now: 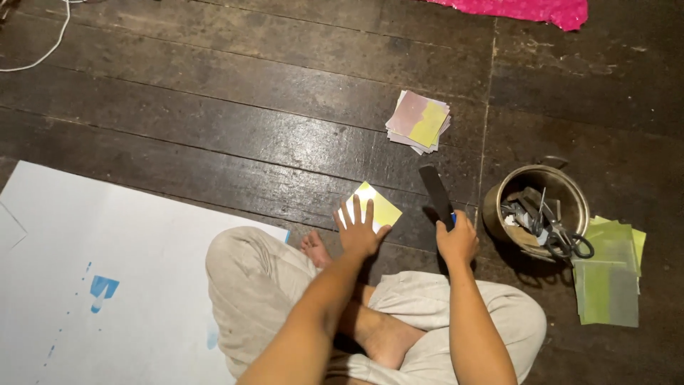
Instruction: Marking lines on small colored cards using a ruler and a pen while sitting on the floor.
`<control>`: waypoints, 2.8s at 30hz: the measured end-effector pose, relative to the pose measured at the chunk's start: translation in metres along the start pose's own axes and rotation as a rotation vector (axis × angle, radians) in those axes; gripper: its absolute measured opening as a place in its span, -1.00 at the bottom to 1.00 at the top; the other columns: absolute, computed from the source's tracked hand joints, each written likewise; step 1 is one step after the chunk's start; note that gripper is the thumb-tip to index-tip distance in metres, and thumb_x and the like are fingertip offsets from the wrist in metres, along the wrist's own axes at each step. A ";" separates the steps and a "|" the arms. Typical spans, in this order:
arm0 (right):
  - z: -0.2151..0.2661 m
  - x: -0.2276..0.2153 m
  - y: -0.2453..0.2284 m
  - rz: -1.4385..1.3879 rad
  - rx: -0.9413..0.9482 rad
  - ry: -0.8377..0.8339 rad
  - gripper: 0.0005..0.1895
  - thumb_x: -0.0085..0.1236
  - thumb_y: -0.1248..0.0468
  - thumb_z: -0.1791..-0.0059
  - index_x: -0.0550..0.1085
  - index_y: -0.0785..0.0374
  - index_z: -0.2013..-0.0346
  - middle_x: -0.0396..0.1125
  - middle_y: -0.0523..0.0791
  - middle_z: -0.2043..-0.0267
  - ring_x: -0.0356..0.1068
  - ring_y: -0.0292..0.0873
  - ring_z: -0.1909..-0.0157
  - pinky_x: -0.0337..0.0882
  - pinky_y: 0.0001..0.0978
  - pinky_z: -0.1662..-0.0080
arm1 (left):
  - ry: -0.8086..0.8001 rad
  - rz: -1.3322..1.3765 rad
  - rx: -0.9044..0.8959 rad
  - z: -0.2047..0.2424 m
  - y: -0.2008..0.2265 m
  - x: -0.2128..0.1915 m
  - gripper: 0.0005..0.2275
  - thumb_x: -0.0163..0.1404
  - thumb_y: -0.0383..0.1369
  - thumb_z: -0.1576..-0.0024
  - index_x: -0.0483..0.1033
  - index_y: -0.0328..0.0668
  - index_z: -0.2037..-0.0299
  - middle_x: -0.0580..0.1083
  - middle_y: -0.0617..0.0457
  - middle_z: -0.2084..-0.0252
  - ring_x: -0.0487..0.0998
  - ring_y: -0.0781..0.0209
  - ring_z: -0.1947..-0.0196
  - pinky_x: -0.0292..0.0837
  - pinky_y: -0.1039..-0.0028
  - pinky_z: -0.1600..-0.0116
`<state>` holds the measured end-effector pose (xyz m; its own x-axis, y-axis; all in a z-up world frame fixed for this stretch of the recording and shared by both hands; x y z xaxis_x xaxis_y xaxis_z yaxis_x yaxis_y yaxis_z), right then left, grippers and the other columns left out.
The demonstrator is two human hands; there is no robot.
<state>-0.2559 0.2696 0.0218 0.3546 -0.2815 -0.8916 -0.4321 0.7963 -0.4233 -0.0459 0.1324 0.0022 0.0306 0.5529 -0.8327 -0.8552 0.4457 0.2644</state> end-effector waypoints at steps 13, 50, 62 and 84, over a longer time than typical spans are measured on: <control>0.004 0.003 -0.011 -0.056 -0.030 -0.042 -0.52 0.22 0.10 0.01 0.45 0.17 -0.17 0.44 0.06 -0.08 0.46 0.20 -0.12 0.47 0.13 -0.07 | 0.144 0.136 -0.281 -0.049 -0.001 0.009 -0.21 -0.34 0.28 -0.22 -0.17 0.08 -0.56 -0.27 -0.15 -0.60 -0.03 -0.39 -0.41 -0.15 -0.35 -0.31; -0.036 0.092 -0.107 0.372 -0.444 -0.336 -0.51 -0.04 -0.12 -0.11 0.43 -0.18 -0.31 0.25 -0.13 -0.13 0.33 -0.01 -0.19 0.55 0.07 0.00 | 0.333 0.286 -0.172 -0.066 -0.059 -0.032 -0.54 0.14 0.01 -0.09 0.44 0.12 -0.16 0.17 -0.01 -0.37 0.32 -0.19 -0.26 0.03 -0.19 -0.25; -0.029 0.042 -0.117 -0.262 -0.583 0.053 -0.78 0.05 0.22 -0.10 0.61 0.18 0.08 0.32 -0.04 0.10 0.42 0.09 -0.05 0.45 -0.11 -0.08 | 0.179 0.425 -0.335 -0.122 -0.099 -0.060 -0.68 0.35 -0.22 0.07 0.58 0.17 0.12 0.52 0.10 0.01 0.52 -0.04 -0.13 0.18 -0.17 -0.15; 0.006 0.117 -0.132 -0.664 -0.303 0.003 -0.87 0.40 0.39 0.20 0.54 0.28 0.50 0.52 -0.01 0.38 0.56 0.00 0.24 0.49 -0.19 0.12 | 0.058 0.472 -0.369 -0.122 -0.102 -0.072 -0.72 0.37 -0.22 0.08 0.61 0.30 0.19 0.60 0.24 0.01 0.53 0.07 -0.20 0.21 -0.06 -0.21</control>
<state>-0.1525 0.1342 -0.0257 0.6196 -0.6555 -0.4318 -0.3375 0.2742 -0.9005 -0.0235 -0.0389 -0.0239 -0.4154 0.5875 -0.6944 -0.8930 -0.1181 0.4343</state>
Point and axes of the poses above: each hand's wrist, its own z-axis away from the middle knuckle, its own x-axis out of the palm, y = z × x, the point moved 6 cm from there along -z, towards the middle knuckle
